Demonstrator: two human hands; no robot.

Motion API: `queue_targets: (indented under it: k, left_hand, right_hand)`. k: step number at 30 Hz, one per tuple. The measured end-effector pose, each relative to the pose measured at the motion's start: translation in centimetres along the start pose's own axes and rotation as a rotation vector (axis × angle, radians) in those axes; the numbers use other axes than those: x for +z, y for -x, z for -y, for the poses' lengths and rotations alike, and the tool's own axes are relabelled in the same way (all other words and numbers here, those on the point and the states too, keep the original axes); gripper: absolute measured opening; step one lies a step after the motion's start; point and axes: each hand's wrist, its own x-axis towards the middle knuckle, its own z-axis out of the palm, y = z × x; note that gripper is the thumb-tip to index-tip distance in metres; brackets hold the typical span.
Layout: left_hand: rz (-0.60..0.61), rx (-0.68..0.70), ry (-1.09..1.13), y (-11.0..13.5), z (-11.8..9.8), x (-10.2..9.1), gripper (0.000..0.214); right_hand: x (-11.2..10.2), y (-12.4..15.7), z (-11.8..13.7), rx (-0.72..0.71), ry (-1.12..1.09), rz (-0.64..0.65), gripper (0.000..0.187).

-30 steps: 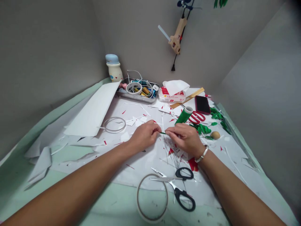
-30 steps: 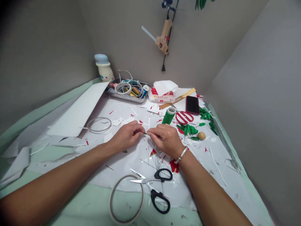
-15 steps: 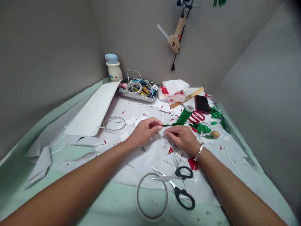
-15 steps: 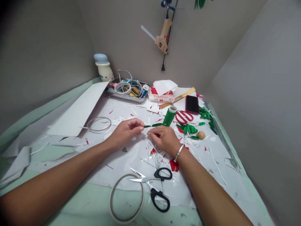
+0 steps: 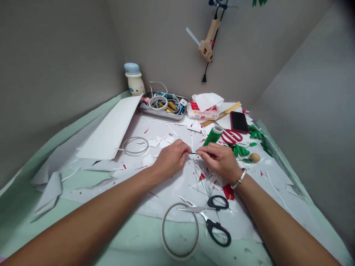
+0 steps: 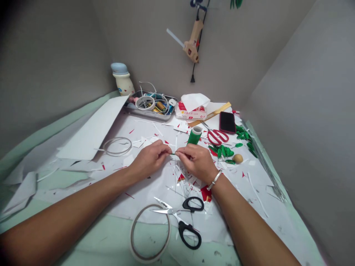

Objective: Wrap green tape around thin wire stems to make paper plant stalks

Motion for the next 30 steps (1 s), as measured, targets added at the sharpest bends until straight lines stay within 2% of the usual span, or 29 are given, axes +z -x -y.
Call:
queue_targets:
  k: [6, 14, 22, 26, 30]
  left_hand:
    - [-0.086, -0.083, -0.033, -0.1, 0.1, 0.0, 0.017]
    - [0.013, 0.044, -0.107, 0.3, -0.2, 0.1, 0.022]
    - [-0.110, -0.058, -0.158, 0.2, 0.2, 0.2, 0.020]
    - [-0.080, -0.022, -0.138, 0.3, -0.2, 0.1, 0.020]
    - [0.010, 0.064, -0.101, 0.4, -0.5, 0.0, 0.022]
  right_hand:
    - [0.3, 0.0, 0.5, -0.035, -0.039, 0.092, 0.016]
    - [-0.3, -0.2, -0.4, 0.049, -0.102, 0.040, 0.016]
    - [-0.1, -0.2, 0.5, -0.001, -0.129, 0.144, 0.014]
    - [-0.3, -0.2, 0.5, 0.019, -0.128, 0.098, 0.014]
    - [-0.5, -0.3, 0.0, 0.042, -0.128, 0.044, 0.015]
